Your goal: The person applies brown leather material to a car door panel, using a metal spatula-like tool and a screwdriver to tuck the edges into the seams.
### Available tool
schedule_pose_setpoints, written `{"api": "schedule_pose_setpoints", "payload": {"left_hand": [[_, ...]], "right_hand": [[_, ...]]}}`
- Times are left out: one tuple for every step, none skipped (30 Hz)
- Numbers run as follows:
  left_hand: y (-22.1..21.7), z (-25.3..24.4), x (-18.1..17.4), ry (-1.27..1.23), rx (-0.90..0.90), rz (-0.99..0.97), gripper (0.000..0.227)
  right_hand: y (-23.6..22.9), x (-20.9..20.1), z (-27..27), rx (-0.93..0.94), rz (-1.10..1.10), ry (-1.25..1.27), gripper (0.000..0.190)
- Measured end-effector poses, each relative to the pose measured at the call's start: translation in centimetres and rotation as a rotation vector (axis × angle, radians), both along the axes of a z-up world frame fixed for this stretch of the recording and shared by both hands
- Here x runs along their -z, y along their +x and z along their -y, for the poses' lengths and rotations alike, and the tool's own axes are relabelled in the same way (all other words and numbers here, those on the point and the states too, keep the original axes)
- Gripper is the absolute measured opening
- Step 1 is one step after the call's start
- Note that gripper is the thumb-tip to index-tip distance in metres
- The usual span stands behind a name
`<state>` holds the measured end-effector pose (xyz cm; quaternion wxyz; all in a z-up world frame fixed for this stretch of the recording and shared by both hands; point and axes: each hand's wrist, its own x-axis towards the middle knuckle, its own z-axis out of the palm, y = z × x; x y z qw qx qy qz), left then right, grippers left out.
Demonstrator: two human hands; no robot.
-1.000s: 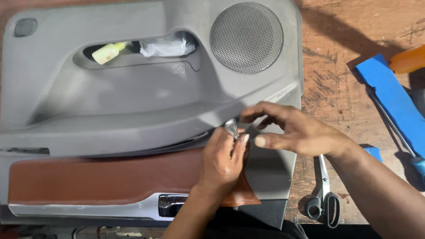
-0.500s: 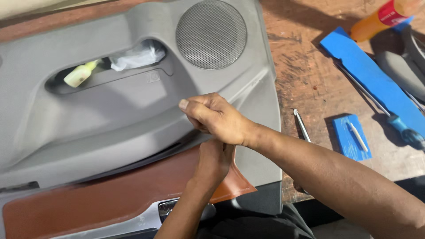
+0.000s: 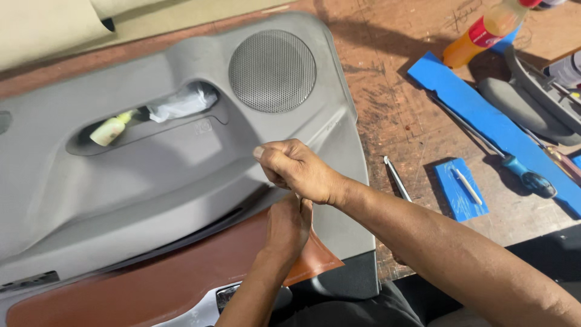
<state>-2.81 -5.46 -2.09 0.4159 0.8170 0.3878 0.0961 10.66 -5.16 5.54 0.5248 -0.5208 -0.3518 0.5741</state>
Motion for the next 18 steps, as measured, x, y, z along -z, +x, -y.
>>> {"api": "schedule_pose_setpoints", "payload": {"left_hand": [[0.1,-0.1,0.0,0.021,0.008,0.016,0.024],[0.1,-0.1,0.0,0.017,0.0,0.003,0.025],[0.2,-0.1,0.0,0.012,-0.008,-0.011,0.025],[0.2,0.1,0.0,0.002,-0.019,-0.027,0.026],[0.2,0.4,0.0,0.01,-0.018,-0.026,0.026],[0.2,0.5,-0.1,0.025,-0.017,-0.019,0.026],[0.2,0.5,-0.2,0.041,-0.017,-0.013,0.026],[0.4,0.4,-0.4,0.023,-0.027,-0.042,0.026],[0.6,0.3,-0.7,0.006,-0.037,-0.071,0.026],[0.6,0.5,-1.0,-0.015,-0.045,-0.104,0.026],[0.7,0.6,-1.4,-0.022,-0.045,-0.092,0.026],[0.8,0.6,-1.7,-0.03,-0.047,-0.082,0.025],[0.8,0.5,-2.0,-0.038,-0.049,-0.071,0.025],[1.1,0.3,-2.3,-0.027,-0.024,-0.055,0.026],[1.3,0.0,-2.5,-0.016,0.0,-0.038,0.026],[1.3,-0.2,-2.6,-0.01,0.024,-0.026,0.027],[1.4,-0.4,-2.7,-0.017,0.035,-0.06,0.029],[1.5,-0.6,-2.8,-0.019,0.053,-0.093,0.03]], "right_hand": [[0.0,0.0,-0.2,-0.008,-0.02,0.022,0.045],[0.0,0.0,-0.3,-0.012,-0.042,0.038,0.044],[0.0,0.0,-0.3,-0.017,-0.064,0.055,0.044],[0.1,0.0,-0.1,-0.018,-0.064,0.047,0.044],[0.1,0.1,0.1,-0.02,-0.064,0.04,0.044],[0.0,0.1,0.1,-0.022,-0.059,0.04,0.044],[0.1,0.2,0.2,-0.018,-0.071,0.043,0.044],[0.2,0.3,0.2,-0.018,-0.084,0.046,0.044],[0.5,0.5,0.2,-0.017,-0.097,0.049,0.044],[0.6,0.7,0.2,-0.013,-0.112,0.067,0.044],[0.8,1.0,0.3,-0.008,-0.128,0.086,0.044],[0.8,1.3,0.3,-0.004,-0.146,0.102,0.044],[1.0,1.6,0.6,0.02,-0.162,0.103,0.044],[1.5,1.7,0.9,0.045,-0.173,0.108,0.044],[2.0,1.7,1.2,0.071,-0.184,0.112,0.044],[2.5,1.7,1.4,0.09,-0.234,0.132,0.045],[3.0,1.6,1.5,0.109,-0.284,0.152,0.046],[3.3,1.3,1.6,0.134,-0.332,0.177,0.048]]}}
